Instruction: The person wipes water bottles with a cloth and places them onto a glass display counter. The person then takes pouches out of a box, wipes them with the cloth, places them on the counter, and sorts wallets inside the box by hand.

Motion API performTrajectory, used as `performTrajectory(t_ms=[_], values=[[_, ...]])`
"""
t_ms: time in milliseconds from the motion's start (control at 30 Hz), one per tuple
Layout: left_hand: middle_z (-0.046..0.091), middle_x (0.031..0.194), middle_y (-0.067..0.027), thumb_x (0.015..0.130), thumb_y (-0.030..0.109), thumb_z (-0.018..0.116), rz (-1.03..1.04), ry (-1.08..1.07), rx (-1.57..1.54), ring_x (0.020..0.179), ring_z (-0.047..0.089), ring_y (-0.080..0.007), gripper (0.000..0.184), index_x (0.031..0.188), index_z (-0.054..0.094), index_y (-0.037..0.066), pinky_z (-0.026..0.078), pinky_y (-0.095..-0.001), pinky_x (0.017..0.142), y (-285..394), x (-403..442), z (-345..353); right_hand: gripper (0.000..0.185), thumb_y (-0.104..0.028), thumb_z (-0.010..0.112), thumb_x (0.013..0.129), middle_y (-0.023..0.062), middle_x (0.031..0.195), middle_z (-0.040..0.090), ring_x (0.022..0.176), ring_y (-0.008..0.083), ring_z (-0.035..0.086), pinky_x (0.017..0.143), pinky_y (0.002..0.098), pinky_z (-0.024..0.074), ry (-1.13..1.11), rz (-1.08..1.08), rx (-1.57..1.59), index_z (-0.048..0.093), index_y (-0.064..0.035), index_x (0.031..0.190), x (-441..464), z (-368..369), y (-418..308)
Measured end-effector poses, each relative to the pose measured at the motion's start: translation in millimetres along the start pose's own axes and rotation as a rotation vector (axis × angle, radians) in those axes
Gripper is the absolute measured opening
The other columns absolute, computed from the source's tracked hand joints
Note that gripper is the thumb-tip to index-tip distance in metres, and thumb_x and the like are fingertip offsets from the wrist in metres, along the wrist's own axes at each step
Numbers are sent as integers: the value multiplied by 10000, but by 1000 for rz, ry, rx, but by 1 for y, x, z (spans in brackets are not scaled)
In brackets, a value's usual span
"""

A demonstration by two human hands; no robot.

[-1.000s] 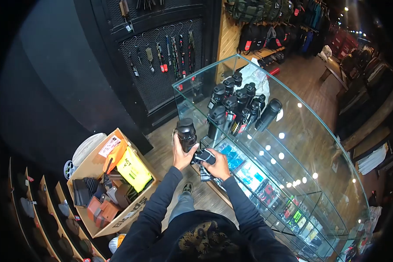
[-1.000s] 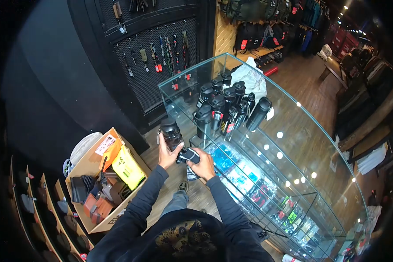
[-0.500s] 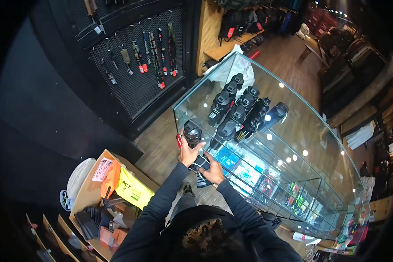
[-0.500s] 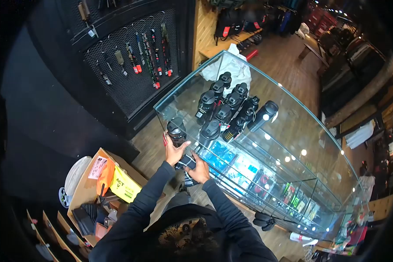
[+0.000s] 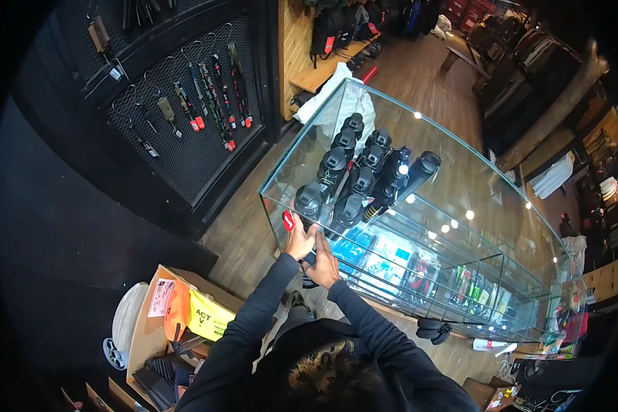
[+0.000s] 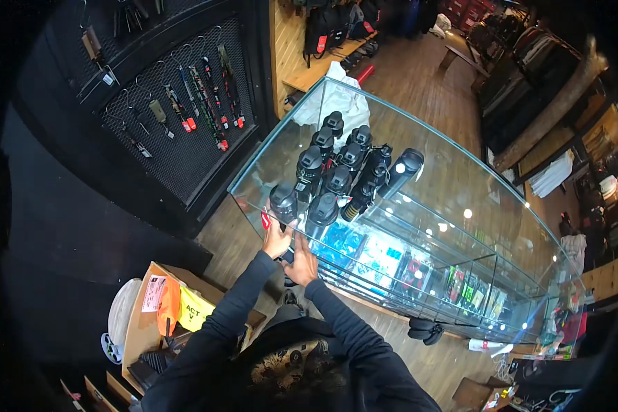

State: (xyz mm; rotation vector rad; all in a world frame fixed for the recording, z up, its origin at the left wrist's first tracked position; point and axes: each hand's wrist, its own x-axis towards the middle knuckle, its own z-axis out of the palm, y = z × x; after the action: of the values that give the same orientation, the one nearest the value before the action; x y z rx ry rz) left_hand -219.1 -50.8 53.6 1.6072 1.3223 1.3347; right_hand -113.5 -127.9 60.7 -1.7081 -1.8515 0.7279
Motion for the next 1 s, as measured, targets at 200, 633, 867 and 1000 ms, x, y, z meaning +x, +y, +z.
performTrajectory(t_ms=[200,633,867,1000], values=[[567,1273,-220,836,149,744,40,-53,31,1171,548,-384,666,1388,409,-15,421,-434,1023,-16,8,-7,997,-216,782,708,304,1498,356,1239,444,528,967,460,496,8,32,-9,234,77,1487,11,13,1],[578,1253,-264,841,262,723,-50,-171,143,1161,519,-458,623,1348,464,9,402,-500,1006,-40,10,-4,1058,-176,768,693,319,1501,340,1189,451,558,914,463,524,22,126,-30,149,77,1513,19,13,-10],[561,1277,-269,826,197,714,-8,-119,148,1166,523,-457,636,1373,450,10,407,-492,1017,-38,17,0,1088,-196,767,697,325,1505,330,1173,447,569,899,465,529,-34,191,-50,108,74,1519,26,10,-14],[555,1293,-261,814,167,713,-51,-172,150,1178,521,-454,644,1377,443,10,406,-487,1027,-41,21,1,1086,-205,766,698,321,1511,325,1159,451,577,899,467,529,-34,190,-70,113,75,1518,30,11,-11]])
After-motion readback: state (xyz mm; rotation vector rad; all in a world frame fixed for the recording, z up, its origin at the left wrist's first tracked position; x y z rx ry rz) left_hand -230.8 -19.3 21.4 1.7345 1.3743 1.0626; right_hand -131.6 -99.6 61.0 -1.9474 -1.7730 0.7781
